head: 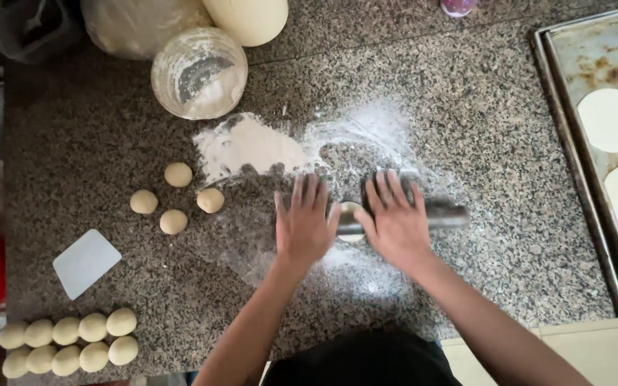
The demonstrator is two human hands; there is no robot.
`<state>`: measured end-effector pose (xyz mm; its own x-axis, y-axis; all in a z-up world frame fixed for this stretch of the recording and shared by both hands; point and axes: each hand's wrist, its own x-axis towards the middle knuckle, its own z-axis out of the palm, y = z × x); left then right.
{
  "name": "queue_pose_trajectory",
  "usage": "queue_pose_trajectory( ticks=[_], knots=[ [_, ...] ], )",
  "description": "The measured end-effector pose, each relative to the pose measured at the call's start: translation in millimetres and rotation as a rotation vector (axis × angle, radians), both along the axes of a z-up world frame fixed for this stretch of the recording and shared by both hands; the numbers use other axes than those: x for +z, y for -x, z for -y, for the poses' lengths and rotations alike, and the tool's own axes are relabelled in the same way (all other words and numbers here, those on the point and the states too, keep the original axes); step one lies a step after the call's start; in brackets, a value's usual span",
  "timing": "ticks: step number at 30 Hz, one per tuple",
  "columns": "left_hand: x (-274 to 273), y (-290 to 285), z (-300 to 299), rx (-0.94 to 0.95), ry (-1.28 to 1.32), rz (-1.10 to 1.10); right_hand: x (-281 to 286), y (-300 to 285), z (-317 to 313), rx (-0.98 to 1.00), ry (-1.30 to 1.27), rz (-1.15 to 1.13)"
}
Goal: Rolling out small pieces of dough into flat circles using a rolling pin and placing them on a baking tray.
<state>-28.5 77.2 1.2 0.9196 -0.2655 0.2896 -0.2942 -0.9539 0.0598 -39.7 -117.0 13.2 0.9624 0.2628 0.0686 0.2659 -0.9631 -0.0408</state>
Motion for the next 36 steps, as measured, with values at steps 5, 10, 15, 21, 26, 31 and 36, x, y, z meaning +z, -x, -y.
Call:
queue_pose_trajectory(
  ticks=[5, 10, 15, 21, 26, 31, 36],
  knots=[
    [22, -80, 12, 0.150, -0.021, -0.476, 41, -75, -6, -0.197, -0.084, -0.412],
    [4, -32, 8, 0.082, 0.055, -0.266, 15, -28, -4, -0.130, -0.031, -0.177],
    [-23, 42, -5, -0.098, -0.047, -0.267, -30, 41, 15, 0.059, -0.035, 0.179],
    [-12, 57, -19, -0.282, 0.240, 0.093, -33, 59, 51, 0.021, 0.156, -0.099],
    [-7, 34, 28, -0.041, 0.250, -0.362, -31, 28, 67, -0.454, -0.062, -0.079],
    [-91, -8, 47, 0.059, 0.206, -0.476, -55, 26, 77, -0.505, -0.037, -0.114],
    [-18, -12, 9, -0.013, 0.560, -0.755, -53, 28, 74, -0.498, 0.026, -0.073]
  ],
)
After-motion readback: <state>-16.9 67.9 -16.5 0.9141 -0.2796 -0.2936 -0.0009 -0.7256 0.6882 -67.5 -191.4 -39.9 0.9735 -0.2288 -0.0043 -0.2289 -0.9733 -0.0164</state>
